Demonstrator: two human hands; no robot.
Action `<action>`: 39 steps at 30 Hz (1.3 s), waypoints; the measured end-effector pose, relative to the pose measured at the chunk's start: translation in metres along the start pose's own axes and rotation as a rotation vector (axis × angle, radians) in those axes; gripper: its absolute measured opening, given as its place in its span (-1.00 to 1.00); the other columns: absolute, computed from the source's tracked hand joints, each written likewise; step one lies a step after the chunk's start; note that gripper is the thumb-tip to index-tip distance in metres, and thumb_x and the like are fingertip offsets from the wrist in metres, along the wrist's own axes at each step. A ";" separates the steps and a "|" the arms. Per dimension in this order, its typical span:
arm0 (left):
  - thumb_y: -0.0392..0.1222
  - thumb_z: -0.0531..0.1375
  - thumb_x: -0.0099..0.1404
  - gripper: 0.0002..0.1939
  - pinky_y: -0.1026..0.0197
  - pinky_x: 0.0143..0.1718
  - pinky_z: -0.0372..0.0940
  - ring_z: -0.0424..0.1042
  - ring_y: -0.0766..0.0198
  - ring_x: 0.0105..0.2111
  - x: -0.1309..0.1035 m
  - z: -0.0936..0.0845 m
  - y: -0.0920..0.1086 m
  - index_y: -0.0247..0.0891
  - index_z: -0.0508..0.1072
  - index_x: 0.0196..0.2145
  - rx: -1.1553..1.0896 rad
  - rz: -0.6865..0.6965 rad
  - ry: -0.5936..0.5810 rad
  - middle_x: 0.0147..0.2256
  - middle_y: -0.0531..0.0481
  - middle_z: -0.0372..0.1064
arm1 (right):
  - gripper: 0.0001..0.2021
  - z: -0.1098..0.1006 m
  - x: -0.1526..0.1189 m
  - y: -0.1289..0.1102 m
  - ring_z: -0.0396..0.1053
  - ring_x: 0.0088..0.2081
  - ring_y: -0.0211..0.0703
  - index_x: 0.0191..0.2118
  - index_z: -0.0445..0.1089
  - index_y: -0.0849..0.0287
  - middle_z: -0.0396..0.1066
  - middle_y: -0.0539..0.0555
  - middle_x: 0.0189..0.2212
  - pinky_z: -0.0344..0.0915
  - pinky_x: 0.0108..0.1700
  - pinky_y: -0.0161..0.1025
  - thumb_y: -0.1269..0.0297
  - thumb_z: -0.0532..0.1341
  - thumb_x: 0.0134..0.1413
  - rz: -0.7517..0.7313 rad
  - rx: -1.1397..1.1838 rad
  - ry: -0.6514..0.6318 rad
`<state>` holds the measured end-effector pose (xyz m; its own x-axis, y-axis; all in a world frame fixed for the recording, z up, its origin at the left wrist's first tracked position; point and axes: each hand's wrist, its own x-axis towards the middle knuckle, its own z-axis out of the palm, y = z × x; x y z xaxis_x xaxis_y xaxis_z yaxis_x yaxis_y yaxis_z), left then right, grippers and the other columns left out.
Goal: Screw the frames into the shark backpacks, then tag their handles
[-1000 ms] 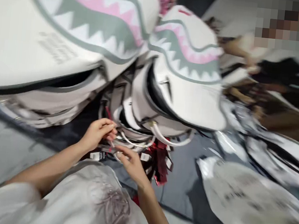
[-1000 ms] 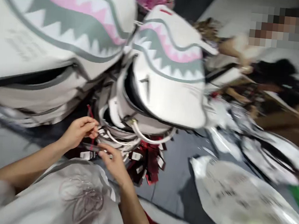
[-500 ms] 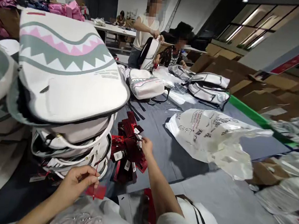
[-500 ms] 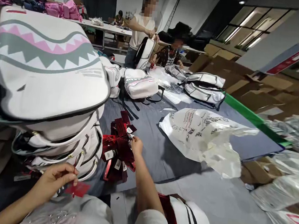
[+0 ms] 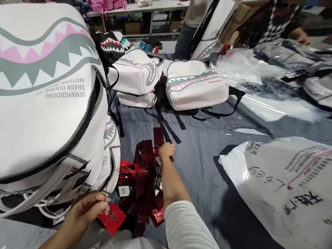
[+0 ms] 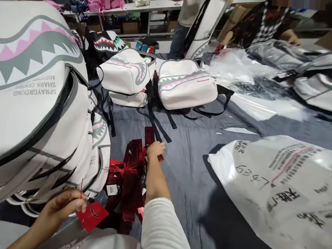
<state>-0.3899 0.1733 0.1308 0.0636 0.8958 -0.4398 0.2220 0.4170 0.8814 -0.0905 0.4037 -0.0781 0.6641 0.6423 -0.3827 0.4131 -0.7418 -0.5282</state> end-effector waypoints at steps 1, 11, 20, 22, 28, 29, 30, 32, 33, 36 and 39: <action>0.17 0.32 0.14 -0.66 0.28 -0.33 0.40 0.48 0.25 -0.45 0.003 0.005 0.001 -0.17 0.56 -0.36 0.006 0.011 0.003 -0.51 0.03 0.49 | -0.59 0.000 0.004 -0.001 0.35 0.10 0.04 0.15 0.31 0.20 0.30 0.19 0.16 0.36 0.10 0.11 0.16 0.24 0.27 0.000 0.028 -0.025; 0.01 0.24 0.29 -0.74 0.33 -0.32 0.39 0.50 0.30 -0.43 0.012 0.026 0.014 -0.23 0.58 -0.31 0.218 0.179 -0.048 -0.48 0.03 0.51 | -0.63 -0.060 -0.010 0.026 0.43 -0.40 -0.26 -0.15 0.41 0.24 0.47 0.02 -0.35 0.42 -0.32 -0.25 -0.03 0.17 0.28 -0.206 0.612 -0.362; -0.24 0.12 0.41 -0.76 0.36 -0.38 0.35 0.44 0.39 -0.44 -0.003 0.000 0.010 -0.20 0.55 -0.06 0.569 0.640 -0.028 -0.36 0.02 0.48 | -0.63 -0.121 -0.157 0.037 0.33 -0.48 -0.24 -0.18 0.55 0.15 0.49 0.01 -0.44 0.23 -0.42 -0.30 -0.01 0.28 0.01 -0.541 0.747 -0.418; -0.32 0.06 0.43 -0.67 0.36 -0.34 0.35 0.41 0.41 -0.42 -0.009 -0.009 0.010 -0.21 0.49 0.06 0.700 0.773 -0.076 -0.35 0.02 0.44 | -0.65 -0.132 -0.189 0.037 0.33 -0.44 -0.23 -0.13 0.57 0.16 0.49 0.00 -0.45 0.23 -0.37 -0.29 0.08 0.30 0.00 -0.594 0.687 -0.461; -0.42 0.00 0.41 -0.60 0.33 -0.30 0.37 0.45 0.36 -0.35 -0.030 -0.046 -0.003 -0.22 0.44 0.10 0.911 1.002 -0.181 -0.30 0.00 0.43 | -0.65 -0.138 -0.280 0.038 0.17 -0.56 -0.31 -0.12 0.57 0.19 0.37 -0.05 -0.56 0.12 -0.47 -0.32 0.08 0.17 0.16 -0.743 0.449 -0.570; -0.42 0.00 0.41 -0.60 0.32 -0.33 0.36 0.44 0.35 -0.37 -0.034 -0.056 -0.006 -0.22 0.45 0.09 0.945 1.035 -0.184 -0.31 0.00 0.43 | -0.63 -0.134 -0.297 0.037 0.15 -0.58 -0.32 -0.12 0.57 0.20 0.35 -0.06 -0.58 0.11 -0.49 -0.33 0.06 0.16 0.17 -0.741 0.444 -0.571; -0.42 0.00 0.40 -0.60 0.32 -0.37 0.35 0.43 0.34 -0.40 -0.037 -0.067 -0.009 -0.24 0.45 0.09 0.966 1.069 -0.190 -0.32 0.00 0.42 | -0.61 -0.129 -0.313 0.036 0.13 -0.59 -0.32 -0.12 0.57 0.20 0.33 -0.06 -0.60 0.09 -0.51 -0.33 0.03 0.16 0.18 -0.729 0.442 -0.576; -0.41 0.00 0.40 -0.61 0.32 -0.43 0.32 0.42 0.34 -0.44 -0.044 -0.092 -0.016 -0.26 0.46 0.08 0.979 1.138 -0.198 -0.35 0.00 0.41 | -0.58 -0.115 -0.347 0.032 0.15 -0.58 -0.32 -0.12 0.58 0.21 0.37 -0.03 -0.57 0.10 -0.52 -0.34 -0.01 0.15 0.20 -0.698 0.445 -0.587; -0.41 0.01 0.40 -0.62 0.31 -0.45 0.31 0.41 0.33 -0.45 -0.047 -0.107 -0.020 -0.26 0.47 0.07 0.979 1.169 -0.201 -0.36 0.01 0.40 | -0.58 -0.107 -0.365 0.028 0.17 -0.57 -0.31 -0.12 0.58 0.20 0.41 -0.02 -0.54 0.11 -0.52 -0.35 -0.02 0.15 0.20 -0.685 0.446 -0.592; -0.42 0.03 0.37 -0.62 0.29 -0.46 0.29 0.41 0.32 -0.45 -0.055 -0.152 -0.036 -0.24 0.47 0.05 0.987 1.225 -0.210 -0.36 0.02 0.41 | -0.57 -0.078 -0.416 0.016 0.17 -0.58 -0.32 -0.11 0.57 0.21 0.44 0.00 -0.49 0.12 -0.53 -0.35 -0.02 0.13 0.22 -0.652 0.422 -0.594; -0.44 0.09 0.33 -0.61 0.28 -0.44 0.29 0.43 0.31 -0.44 -0.061 -0.196 -0.054 -0.22 0.47 0.05 1.018 1.239 -0.217 -0.33 0.04 0.43 | -0.58 -0.047 -0.460 0.002 0.21 -0.56 -0.29 -0.13 0.57 0.22 0.43 0.00 -0.53 0.16 -0.50 -0.34 -0.01 0.11 0.25 -0.658 0.341 -0.558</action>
<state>-0.5963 0.1261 0.1436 0.7949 0.5126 0.3247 0.4459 -0.8564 0.2603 -0.3662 0.0976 0.1322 -0.0718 0.9793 -0.1893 0.3360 -0.1549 -0.9290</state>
